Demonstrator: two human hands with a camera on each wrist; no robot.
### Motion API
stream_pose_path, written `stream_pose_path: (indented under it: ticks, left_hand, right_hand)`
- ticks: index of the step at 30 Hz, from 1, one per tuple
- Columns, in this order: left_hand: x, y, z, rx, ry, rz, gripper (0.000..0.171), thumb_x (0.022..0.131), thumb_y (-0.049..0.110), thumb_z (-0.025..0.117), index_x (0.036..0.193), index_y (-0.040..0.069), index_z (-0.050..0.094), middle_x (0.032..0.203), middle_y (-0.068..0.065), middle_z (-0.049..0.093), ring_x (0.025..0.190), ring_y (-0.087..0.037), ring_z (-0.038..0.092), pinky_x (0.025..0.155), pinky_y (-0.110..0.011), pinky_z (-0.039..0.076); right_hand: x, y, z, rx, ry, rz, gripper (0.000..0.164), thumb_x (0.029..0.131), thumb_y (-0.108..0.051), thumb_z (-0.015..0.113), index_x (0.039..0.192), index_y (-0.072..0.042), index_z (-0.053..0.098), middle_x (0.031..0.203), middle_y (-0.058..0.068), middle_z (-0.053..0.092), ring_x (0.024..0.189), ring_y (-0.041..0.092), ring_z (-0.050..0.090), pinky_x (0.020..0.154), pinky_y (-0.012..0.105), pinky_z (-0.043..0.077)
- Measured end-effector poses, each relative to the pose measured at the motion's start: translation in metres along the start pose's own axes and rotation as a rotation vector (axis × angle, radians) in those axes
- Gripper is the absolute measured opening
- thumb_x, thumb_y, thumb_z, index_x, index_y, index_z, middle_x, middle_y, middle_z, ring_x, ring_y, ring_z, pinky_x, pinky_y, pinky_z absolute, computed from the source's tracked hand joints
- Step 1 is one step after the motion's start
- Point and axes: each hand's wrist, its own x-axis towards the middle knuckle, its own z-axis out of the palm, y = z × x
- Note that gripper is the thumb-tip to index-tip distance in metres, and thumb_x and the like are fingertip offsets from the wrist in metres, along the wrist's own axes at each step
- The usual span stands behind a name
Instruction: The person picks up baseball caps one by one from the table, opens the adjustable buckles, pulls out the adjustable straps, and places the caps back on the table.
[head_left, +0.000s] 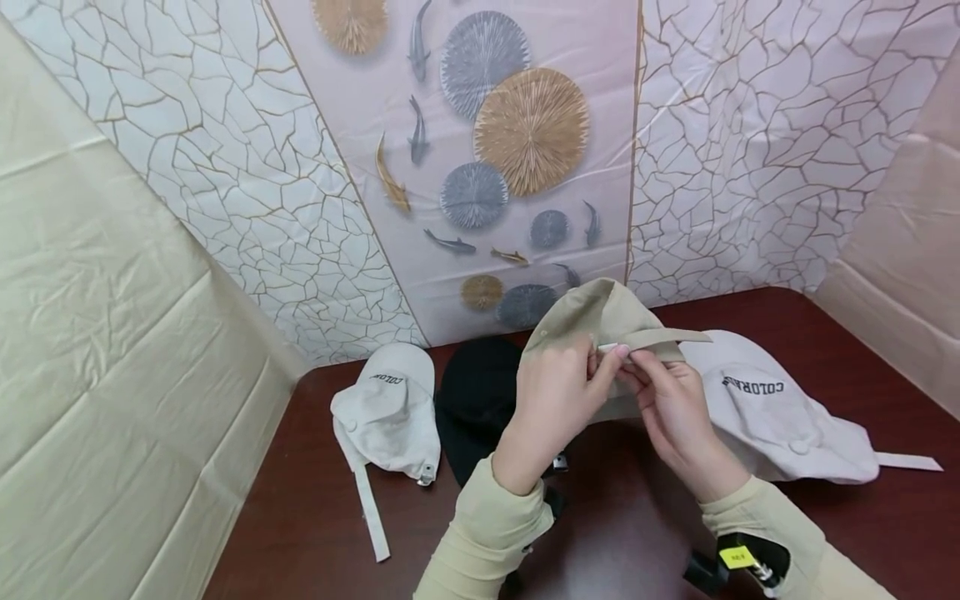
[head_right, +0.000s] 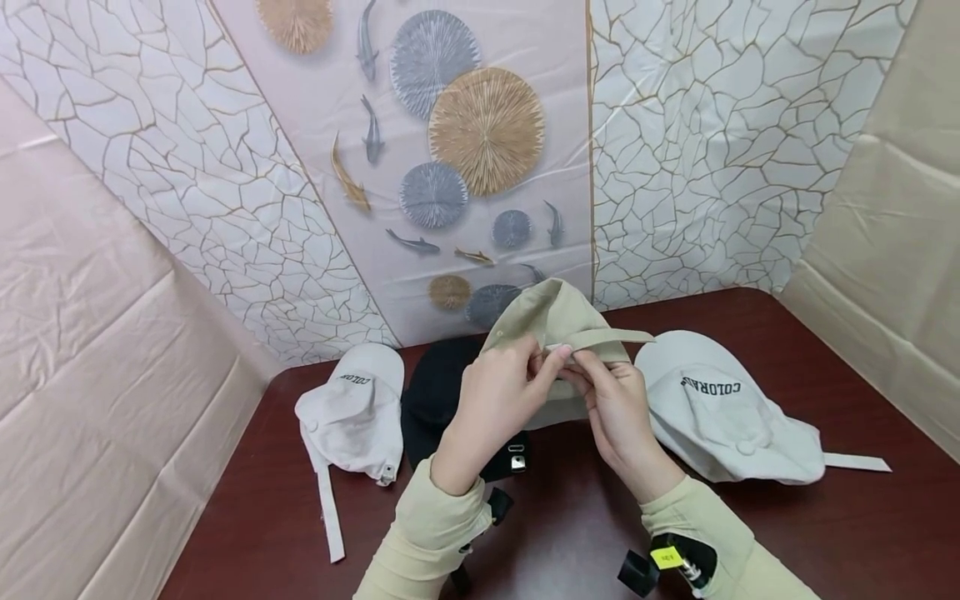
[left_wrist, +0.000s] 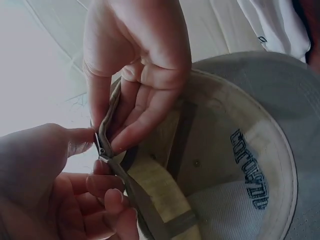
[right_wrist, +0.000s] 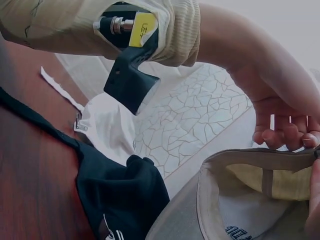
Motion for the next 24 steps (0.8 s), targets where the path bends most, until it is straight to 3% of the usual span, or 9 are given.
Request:
stream_pose_path:
  ticks: [5,10,16,24]
  left_hand:
    - [-0.005,0.006,0.001,0.001,0.019,-0.016,0.045,0.098,0.033,0.061,0.059,0.021,0.042,0.05,0.012,0.036,0.043,-0.004,0.035,0.042,-0.019,0.023]
    - [-0.01,0.011,-0.001,0.049,-0.029,-0.065,0.037,0.095,0.028,0.061,0.062,0.019,0.047,0.049,0.011,0.038,0.041,-0.007,0.038,0.039,-0.021,0.024]
    - [-0.013,0.01,-0.004,0.08,-0.077,-0.069,0.034,0.097,0.026,0.058,0.065,0.018,0.049,0.049,0.008,0.039,0.041,-0.011,0.042,0.038,-0.023,0.026]
    - [-0.014,0.005,-0.008,0.059,-0.089,-0.054,0.037,0.098,0.019,0.052,0.063,0.018,0.041,0.048,0.008,0.032,0.038,-0.009,0.03,0.037,-0.021,0.02]
  right_hand:
    - [-0.004,0.0,-0.002,-0.041,-0.018,0.006,0.028,0.102,0.005,0.049,0.098,-0.002,0.076,0.094,0.006,0.076,0.088,0.013,0.073,0.08,0.026,0.056]
    - [-0.007,-0.001,-0.001,-0.089,-0.022,0.011,0.032,0.102,0.007,0.047,0.095,-0.003,0.077,0.093,0.005,0.076,0.087,0.013,0.073,0.078,0.026,0.056]
    - [-0.008,0.0,0.0,-0.155,-0.026,0.004,0.033,0.101,0.008,0.048,0.094,-0.004,0.078,0.093,0.004,0.076,0.085,0.012,0.073,0.078,0.027,0.057]
    - [-0.007,0.002,-0.001,-0.168,-0.036,0.011,0.027,0.101,0.005,0.052,0.102,-0.006,0.077,0.097,0.004,0.075,0.084,0.012,0.072,0.078,0.028,0.057]
